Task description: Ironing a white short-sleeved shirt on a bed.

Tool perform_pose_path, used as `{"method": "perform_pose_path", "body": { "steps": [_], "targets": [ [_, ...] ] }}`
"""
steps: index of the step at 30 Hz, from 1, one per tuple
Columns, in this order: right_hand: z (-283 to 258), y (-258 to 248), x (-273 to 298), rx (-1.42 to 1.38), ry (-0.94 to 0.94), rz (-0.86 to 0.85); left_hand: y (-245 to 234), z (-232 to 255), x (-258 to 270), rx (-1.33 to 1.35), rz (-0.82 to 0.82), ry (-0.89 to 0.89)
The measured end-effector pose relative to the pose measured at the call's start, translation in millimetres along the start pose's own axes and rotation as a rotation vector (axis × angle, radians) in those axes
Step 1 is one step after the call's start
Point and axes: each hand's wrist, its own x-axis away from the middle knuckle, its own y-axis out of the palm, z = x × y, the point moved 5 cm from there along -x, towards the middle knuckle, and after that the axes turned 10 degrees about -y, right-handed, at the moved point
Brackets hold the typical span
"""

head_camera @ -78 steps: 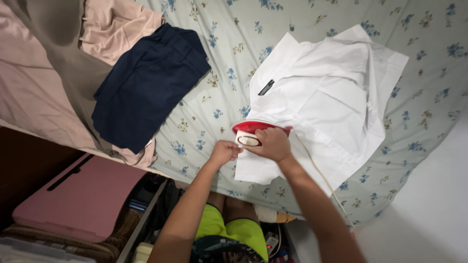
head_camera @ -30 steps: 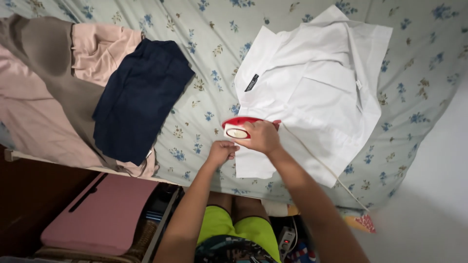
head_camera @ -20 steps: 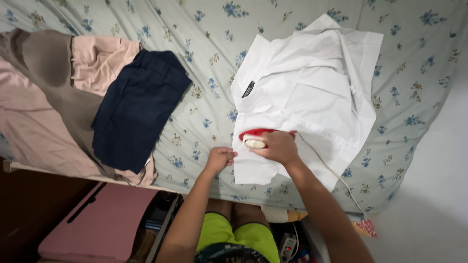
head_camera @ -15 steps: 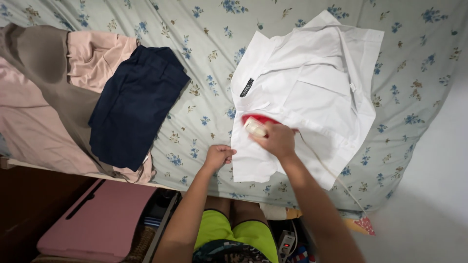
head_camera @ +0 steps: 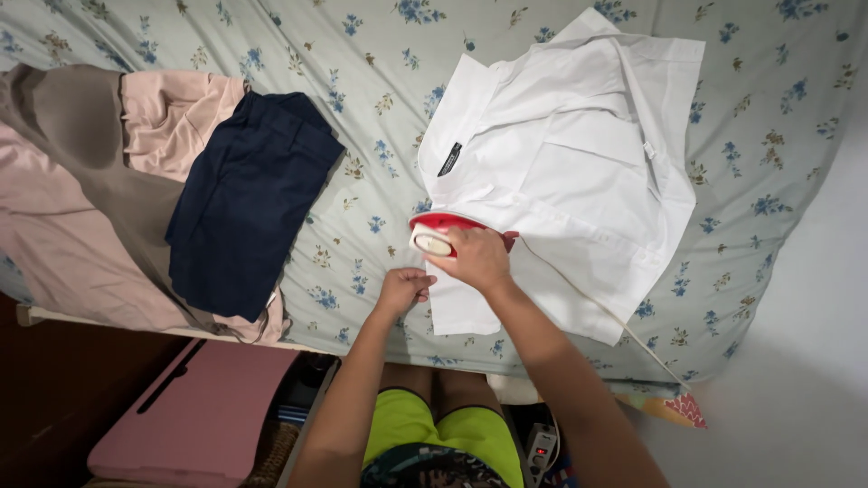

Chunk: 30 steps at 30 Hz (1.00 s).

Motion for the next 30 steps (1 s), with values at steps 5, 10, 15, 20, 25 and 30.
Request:
{"method": "perform_pose_path", "body": {
  "steps": [5,10,15,20,25,30],
  "targets": [
    [36,-33,22,-0.015,0.084,-0.024,17,54,41,-0.505,0.339,0.28],
    [78,-67,85,0.118,0.345,0.015,90,112,77,-0.892,0.424,1.119],
    [90,-78,161,0.103,0.673,0.051,127,124,29,-1.561,0.185,1.192],
    [68,-82,174,0.084,0.493,0.125,119,116,20,-1.619,0.22,1.13],
    [46,-80,178,0.084,0.572,0.206,120,112,27,-1.635,0.227,1.119],
    [41,-82,171,0.093,0.539,0.274,131,125,37,-1.613,0.29,1.094]
  ]
}}
